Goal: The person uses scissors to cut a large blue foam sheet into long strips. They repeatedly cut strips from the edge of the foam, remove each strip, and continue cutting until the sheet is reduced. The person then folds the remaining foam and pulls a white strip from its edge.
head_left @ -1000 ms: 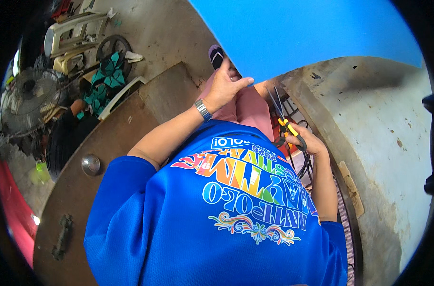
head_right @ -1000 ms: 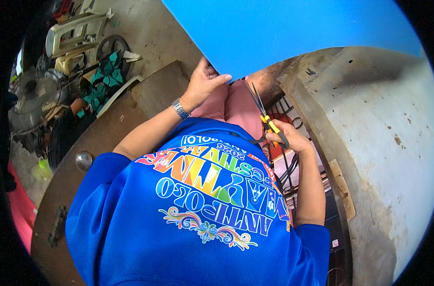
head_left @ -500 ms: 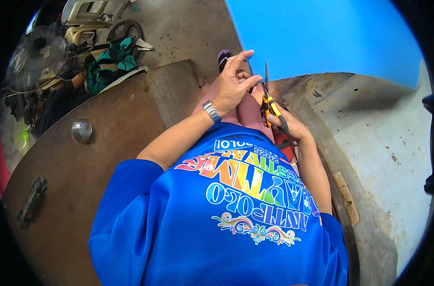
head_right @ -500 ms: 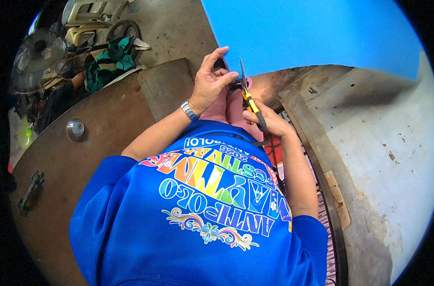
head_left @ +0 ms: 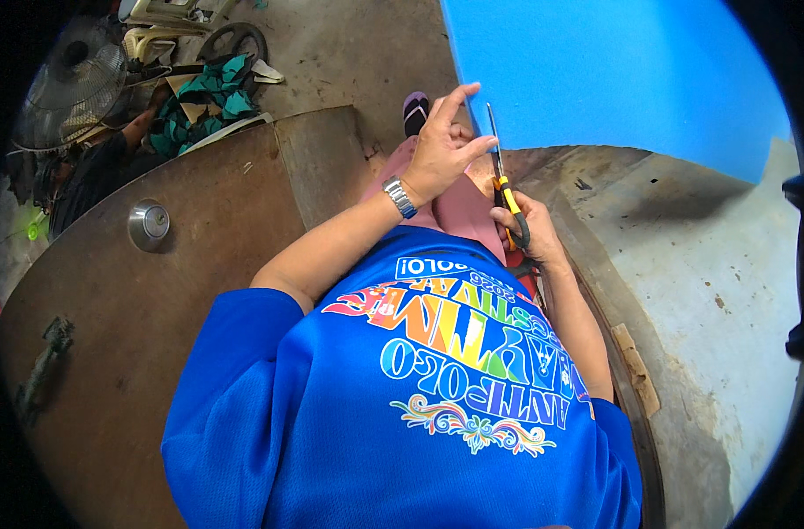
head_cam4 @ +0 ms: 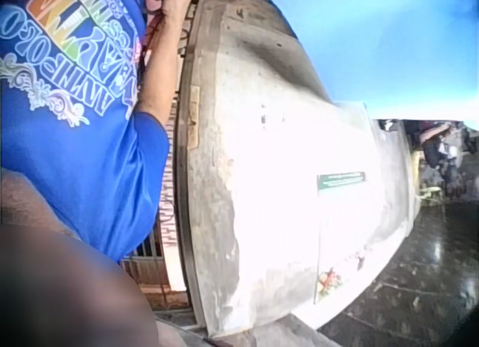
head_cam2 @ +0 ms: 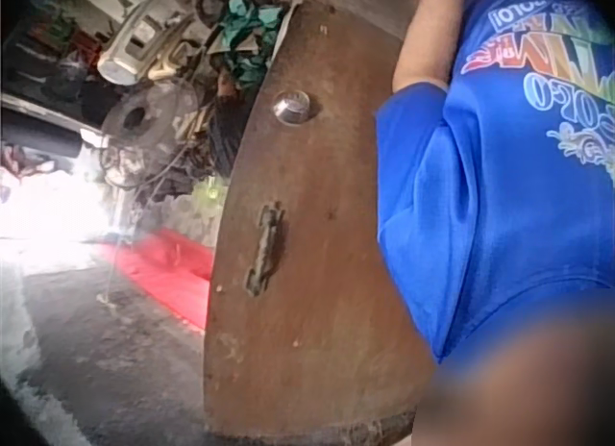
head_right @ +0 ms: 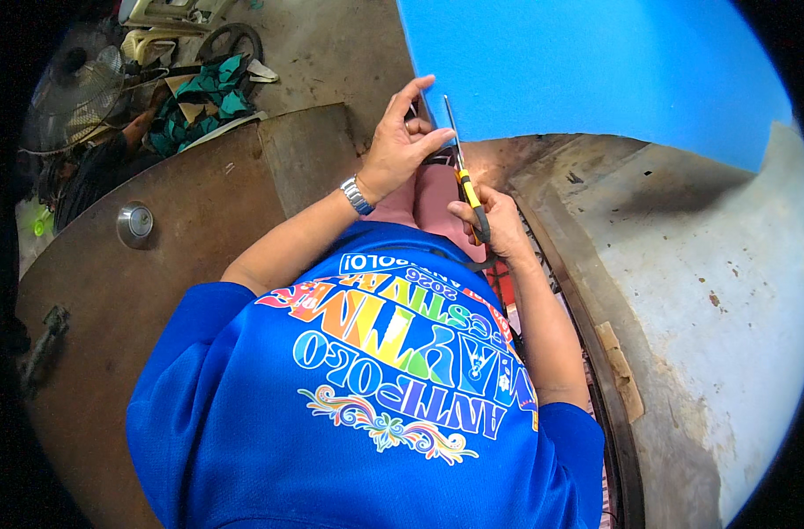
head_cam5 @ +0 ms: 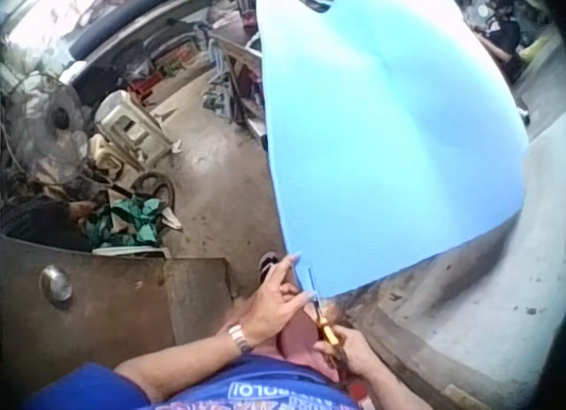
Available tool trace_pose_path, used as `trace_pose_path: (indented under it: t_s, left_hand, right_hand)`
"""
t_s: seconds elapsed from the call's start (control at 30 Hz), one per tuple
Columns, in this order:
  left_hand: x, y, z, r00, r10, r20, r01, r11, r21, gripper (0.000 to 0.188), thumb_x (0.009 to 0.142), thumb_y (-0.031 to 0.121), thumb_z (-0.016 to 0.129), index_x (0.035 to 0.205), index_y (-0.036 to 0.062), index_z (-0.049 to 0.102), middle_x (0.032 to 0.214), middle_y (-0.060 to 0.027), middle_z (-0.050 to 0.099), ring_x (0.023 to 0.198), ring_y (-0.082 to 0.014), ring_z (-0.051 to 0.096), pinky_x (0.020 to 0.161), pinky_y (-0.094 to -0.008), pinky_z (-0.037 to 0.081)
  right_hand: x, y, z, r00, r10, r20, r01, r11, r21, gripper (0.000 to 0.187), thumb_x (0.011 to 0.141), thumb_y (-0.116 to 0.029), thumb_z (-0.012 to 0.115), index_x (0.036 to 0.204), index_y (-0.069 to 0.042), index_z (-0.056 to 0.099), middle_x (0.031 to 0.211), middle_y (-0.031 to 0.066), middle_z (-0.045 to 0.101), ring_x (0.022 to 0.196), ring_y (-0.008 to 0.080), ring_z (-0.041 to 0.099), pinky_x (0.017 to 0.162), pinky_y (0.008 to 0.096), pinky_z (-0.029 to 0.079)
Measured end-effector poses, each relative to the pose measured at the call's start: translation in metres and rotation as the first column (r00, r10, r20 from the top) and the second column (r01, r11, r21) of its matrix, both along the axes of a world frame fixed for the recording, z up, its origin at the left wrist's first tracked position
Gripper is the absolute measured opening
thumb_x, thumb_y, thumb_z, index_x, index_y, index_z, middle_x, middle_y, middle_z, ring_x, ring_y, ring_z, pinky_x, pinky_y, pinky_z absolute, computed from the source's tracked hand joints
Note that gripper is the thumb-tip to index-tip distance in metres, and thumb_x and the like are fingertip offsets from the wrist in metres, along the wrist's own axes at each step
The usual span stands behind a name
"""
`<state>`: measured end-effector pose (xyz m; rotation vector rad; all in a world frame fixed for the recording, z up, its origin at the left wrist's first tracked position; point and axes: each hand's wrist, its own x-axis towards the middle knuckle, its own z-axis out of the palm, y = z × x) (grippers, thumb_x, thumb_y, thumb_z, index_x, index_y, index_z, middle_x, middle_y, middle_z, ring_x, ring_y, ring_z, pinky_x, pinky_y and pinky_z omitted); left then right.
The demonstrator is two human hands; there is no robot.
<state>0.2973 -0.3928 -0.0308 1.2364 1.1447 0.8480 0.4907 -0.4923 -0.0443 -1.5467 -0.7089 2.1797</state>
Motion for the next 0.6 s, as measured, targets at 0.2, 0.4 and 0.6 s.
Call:
trace_pose_path:
  t_s: [0.2,0.4,0.6]
  left_hand:
    - [0.003,0.004,0.005,0.998,-0.031,-0.055,0.032,0.999,0.026,0.085,0.081,0.0,0.077,0.152,0.0096,0.031,0.131,-0.0107,0.041,0.089,-0.0131,0.066,0.075,-0.0244,0.06]
    - [0.003,-0.005,0.0,0.996,-0.054,-0.065,0.054,0.999,-0.004,0.086,0.079,0.002,0.078,0.152,0.012,0.033,0.138,-0.0162,0.039,0.089,-0.0189,0.069,0.074,-0.0271,0.061]
    - [0.005,0.005,-0.006,0.994,0.015,-0.11,-0.005,0.996,0.085,0.088,0.079,0.003,0.078,0.153,0.0131,0.031,0.142,-0.0166,0.036,0.091,-0.0181,0.068,0.074,-0.0273,0.061]
  right_hand:
    - [0.006,-0.008,-0.005,0.999,-0.009,-0.039,0.015,0.986,0.165,0.037,0.085,-0.032,0.078,0.102,-0.004,0.06,0.069,0.0021,0.059,0.056,0.0092,0.055,0.05,0.0245,0.045]
    - [0.009,-0.009,-0.003,0.999,-0.034,-0.04,0.037,0.996,0.076,0.041,0.083,-0.037,0.078,0.098,-0.005,0.059,0.065,0.0017,0.058,0.052,0.0098,0.054,0.047,0.0247,0.042]
    - [0.011,0.005,0.019,0.997,0.04,0.068,-0.04,0.999,-0.003,0.04,0.084,-0.039,0.077,0.095,-0.005,0.059,0.065,0.0012,0.057,0.051,0.0098,0.052,0.046,0.0243,0.041]
